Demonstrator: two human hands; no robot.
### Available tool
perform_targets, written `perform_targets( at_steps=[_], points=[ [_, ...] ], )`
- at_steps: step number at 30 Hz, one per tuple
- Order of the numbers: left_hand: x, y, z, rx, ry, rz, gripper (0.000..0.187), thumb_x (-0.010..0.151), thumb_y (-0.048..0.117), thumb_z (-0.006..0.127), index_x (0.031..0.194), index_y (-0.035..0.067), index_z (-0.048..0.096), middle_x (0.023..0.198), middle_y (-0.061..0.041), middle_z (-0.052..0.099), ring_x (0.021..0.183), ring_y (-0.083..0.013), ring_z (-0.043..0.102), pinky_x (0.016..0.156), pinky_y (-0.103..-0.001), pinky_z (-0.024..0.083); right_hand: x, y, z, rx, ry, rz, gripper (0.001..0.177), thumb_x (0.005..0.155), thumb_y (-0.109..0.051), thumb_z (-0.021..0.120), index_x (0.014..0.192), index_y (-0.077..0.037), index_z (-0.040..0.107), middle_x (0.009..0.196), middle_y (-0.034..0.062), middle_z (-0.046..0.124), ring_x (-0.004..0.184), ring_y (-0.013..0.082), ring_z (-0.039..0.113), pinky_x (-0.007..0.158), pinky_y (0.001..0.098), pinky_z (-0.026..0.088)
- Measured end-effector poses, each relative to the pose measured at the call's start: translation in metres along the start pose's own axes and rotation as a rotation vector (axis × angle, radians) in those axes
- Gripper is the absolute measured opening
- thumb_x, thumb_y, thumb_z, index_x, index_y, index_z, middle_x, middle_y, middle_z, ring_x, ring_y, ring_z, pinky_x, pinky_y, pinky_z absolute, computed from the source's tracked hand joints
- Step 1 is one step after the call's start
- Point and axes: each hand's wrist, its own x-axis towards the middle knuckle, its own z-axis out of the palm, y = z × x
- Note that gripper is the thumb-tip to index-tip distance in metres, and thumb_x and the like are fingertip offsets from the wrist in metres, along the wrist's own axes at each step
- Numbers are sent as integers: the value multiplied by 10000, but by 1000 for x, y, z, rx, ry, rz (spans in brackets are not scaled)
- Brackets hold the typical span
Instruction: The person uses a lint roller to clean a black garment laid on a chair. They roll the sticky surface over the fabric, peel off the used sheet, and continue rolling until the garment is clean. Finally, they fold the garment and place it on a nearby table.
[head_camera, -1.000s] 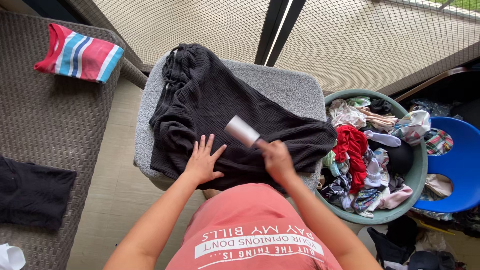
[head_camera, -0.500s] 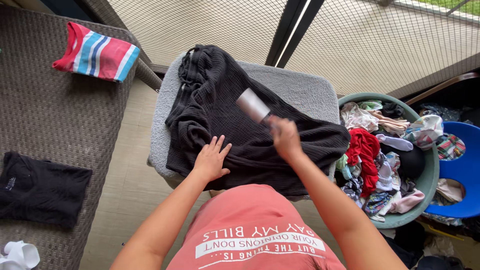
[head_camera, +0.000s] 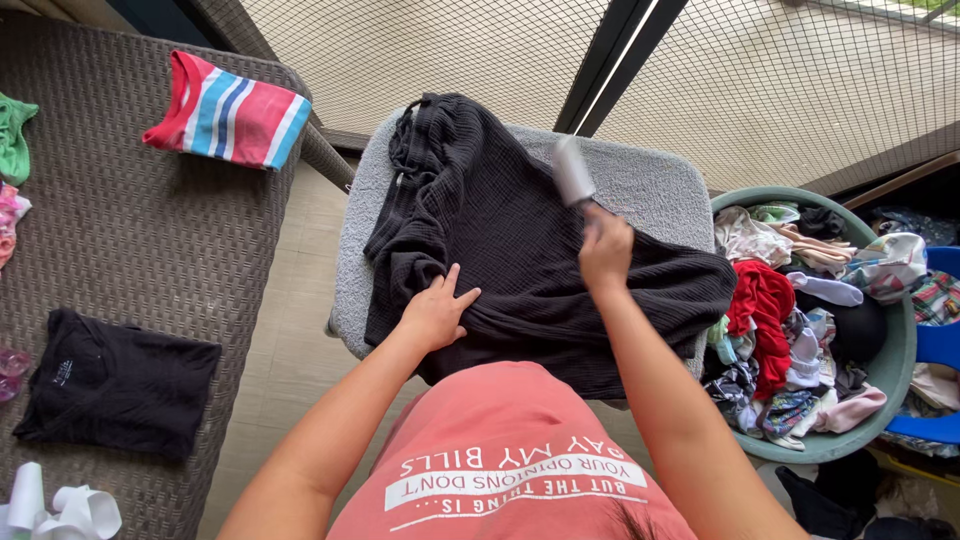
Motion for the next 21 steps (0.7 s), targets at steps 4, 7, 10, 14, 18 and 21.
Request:
perform_targets(
  at_steps=[4,7,10,14,18,21],
  points=[
    [2,-24,0,-137,56,12,573,838,373,777,1384,301,621,1646,-183,285,1297,-307,545,1055,-413,496,-88,-50,0,165,-287,-252,338,854,-9,658,1140,-159,758,1038,60,684,923,292,600,849,417,518],
    [-2,-27,7,-201,93,23,483,838,340,763,1313,298,689,1642,-173,316,1264,-296,574,1054,-404,498,-83,-45,15,40,-282,-240,377,852,-20,681,1185,-184,750,1022,83,663,934,307,593,825,411,532],
    [-3,-25,12,-190,132,55,495,821,331,774,1307,288,694,1626,-188,311,1264,-319,558,1048,-412,482,-27,-15,39,-195,-177,-180,341,900,-49,677,1208,-185,735,1046,110,660,952,349,584,825,445,515],
    [-2,-24,10,-182,102,53,500,832,338,769,1322,295,682,1636,-181,297,1261,-314,562,1060,-411,475,48,8,28,-287,-2,79,311,901,-81,661,1204,-122,715,1070,170,657,984,361,581,832,460,483],
    [-4,-24,3,-263,86,6,471,832,358,773,1294,304,696,1653,-190,244,1323,-330,515,1080,-414,454,16,-24,5,1,-50,-128,255,941,-30,654,1163,-129,734,1039,112,685,966,308,600,874,453,477],
    [-2,-22,1,-322,59,-65,479,848,371,760,1318,322,685,1657,-231,190,1381,-349,479,1103,-417,447,-60,-62,8,186,-242,-300,299,860,8,673,1105,-147,749,1002,78,677,917,297,602,840,432,501]
  ],
)
